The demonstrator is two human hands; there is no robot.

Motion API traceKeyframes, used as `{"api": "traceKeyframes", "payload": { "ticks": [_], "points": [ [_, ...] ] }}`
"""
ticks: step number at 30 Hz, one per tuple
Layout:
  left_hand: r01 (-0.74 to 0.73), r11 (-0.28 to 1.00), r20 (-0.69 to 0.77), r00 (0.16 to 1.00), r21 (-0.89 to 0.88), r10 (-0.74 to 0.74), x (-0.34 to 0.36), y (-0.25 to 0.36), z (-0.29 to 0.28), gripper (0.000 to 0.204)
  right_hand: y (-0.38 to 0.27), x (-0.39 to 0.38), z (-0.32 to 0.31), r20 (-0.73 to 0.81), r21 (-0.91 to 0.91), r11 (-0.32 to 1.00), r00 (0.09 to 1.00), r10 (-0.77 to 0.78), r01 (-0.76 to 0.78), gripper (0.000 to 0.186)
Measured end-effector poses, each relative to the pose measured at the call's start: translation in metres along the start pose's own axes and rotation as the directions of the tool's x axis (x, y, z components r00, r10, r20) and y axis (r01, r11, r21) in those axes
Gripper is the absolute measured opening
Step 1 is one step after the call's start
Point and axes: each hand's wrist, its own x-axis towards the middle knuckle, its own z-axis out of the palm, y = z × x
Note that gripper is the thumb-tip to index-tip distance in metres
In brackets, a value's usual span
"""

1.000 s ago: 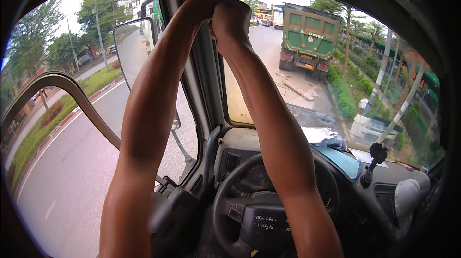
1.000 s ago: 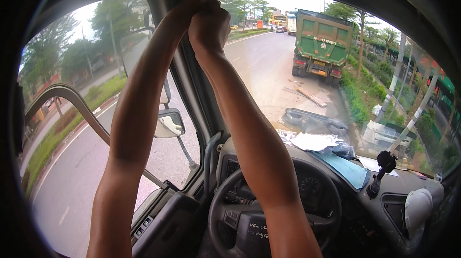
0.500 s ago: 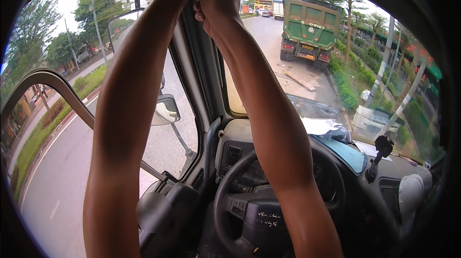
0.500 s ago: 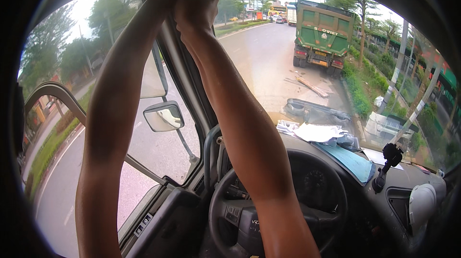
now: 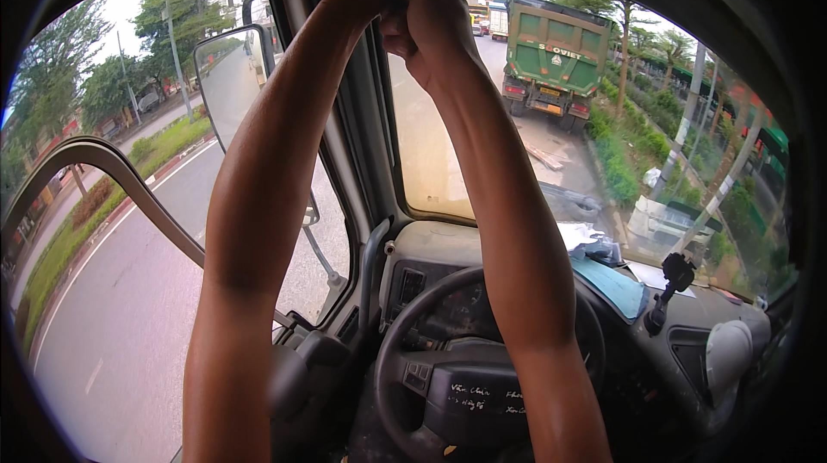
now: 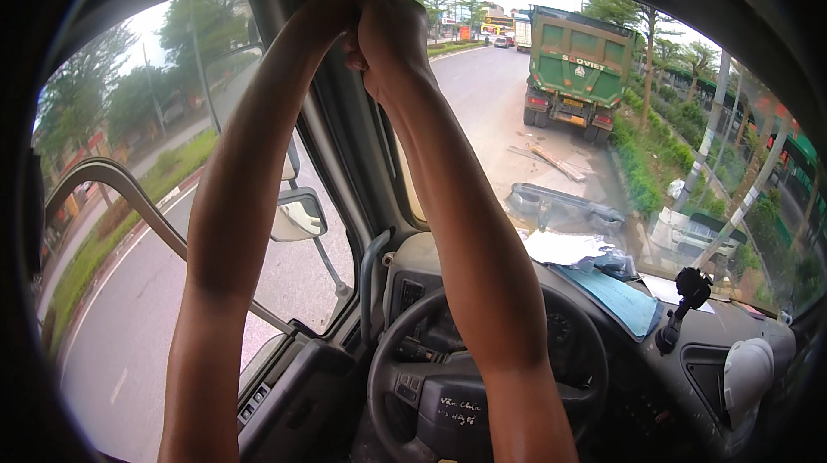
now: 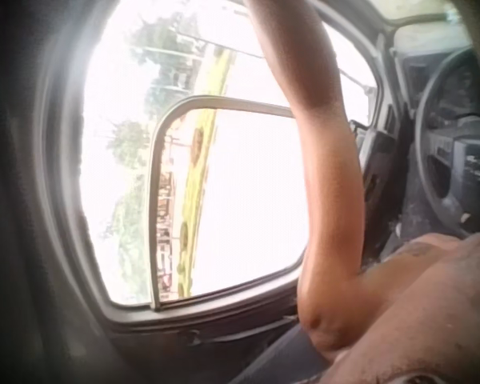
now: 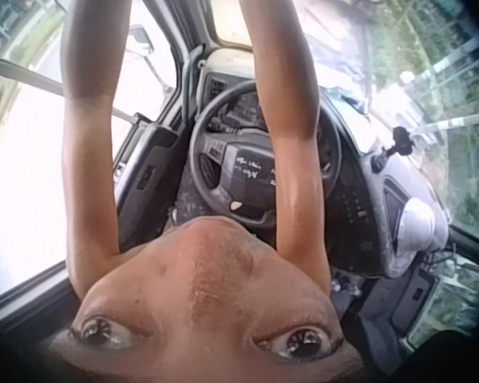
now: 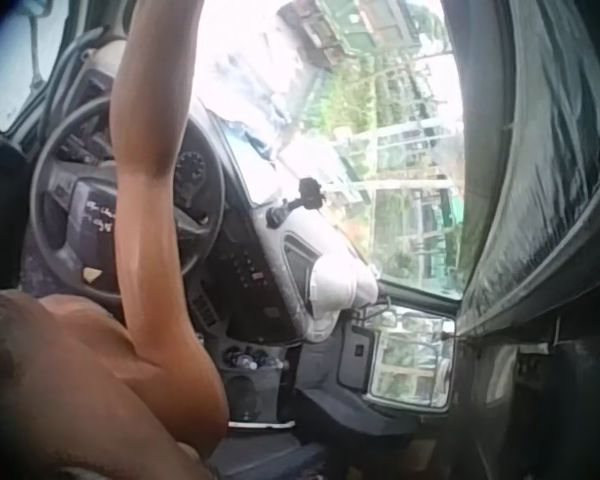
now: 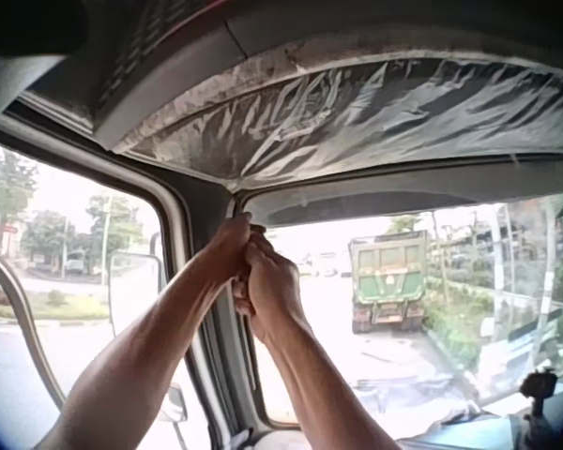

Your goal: The person uses a screwdriver to adjust a component near the windshield frame inside a truck cab. They then wipe the dashboard with a white cloth.

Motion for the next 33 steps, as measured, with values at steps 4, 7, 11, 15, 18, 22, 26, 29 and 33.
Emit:
{"api": "traceKeyframes", "payload": {
  "ticks": [4, 7, 11, 15, 18, 22, 26, 29, 33],
  "points": [
    [0.015, 1.0, -0.038, 0.999, -0.006, -0.015, 0.0, -0.003, 0.006, 0.035, 0.004, 0.0, -0.001, -0.023, 0.012, 1.0, 0.999, -0.021, 0.022, 0.017],
    [0.011, 1.0, 0.031, 0.999, 0.001, -0.011, 0.01, -0.003, -0.007, 0.034, 0.007, 0.0, 0.007, -0.039, 0.009, 1.0, 0.999, -0.014, 0.014, 0.02],
    [-0.019, 0.998, 0.058, 0.998, 0.053, 0.016, 0.013, 0.001, -0.011, 0.033, 0.011, 0.003, 0.012, -0.067, 0.058, 0.998, 0.998, 0.017, -0.013, 0.024],
    [-0.054, 0.993, 0.087, 0.995, 0.104, 0.045, 0.012, 0.007, -0.016, 0.033, 0.012, 0.007, 0.008, -0.06, 0.137, 0.989, 0.996, 0.071, -0.062, 0.027],
    [-0.077, 0.987, 0.1, 0.993, 0.139, 0.064, 0.013, 0.009, -0.02, 0.032, 0.015, 0.012, 0.008, -0.025, 0.106, 0.994, 0.999, 0.037, -0.034, 0.043],
    [-0.083, 0.988, 0.136, 0.988, 0.129, 0.066, 0.021, 0.005, -0.012, 0.032, 0.029, 0.019, 0.019, -0.095, 0.208, 0.978, 0.995, -0.01, 0.03, 0.047],
    [-0.098, 0.981, 0.081, 0.993, 0.169, 0.085, 0.012, 0.019, -0.025, 0.032, 0.015, 0.025, 0.03, 0.002, 0.203, 0.976, 0.997, 0.076, -0.075, 0.041],
    [-0.076, 0.986, 0.071, 0.995, 0.15, 0.066, 0.014, 0.007, -0.025, 0.032, 0.019, 0.033, -0.005, 0.062, 0.13, 0.986, 0.993, 0.1, -0.107, 0.036],
    [-0.037, 0.996, 0.09, 0.996, 0.086, 0.029, 0.014, -0.006, -0.014, 0.032, -0.01, 0.012, 0.004, -0.013, 0.107, 0.988, 0.993, 0.115, -0.113, 0.026]
  ]
}}
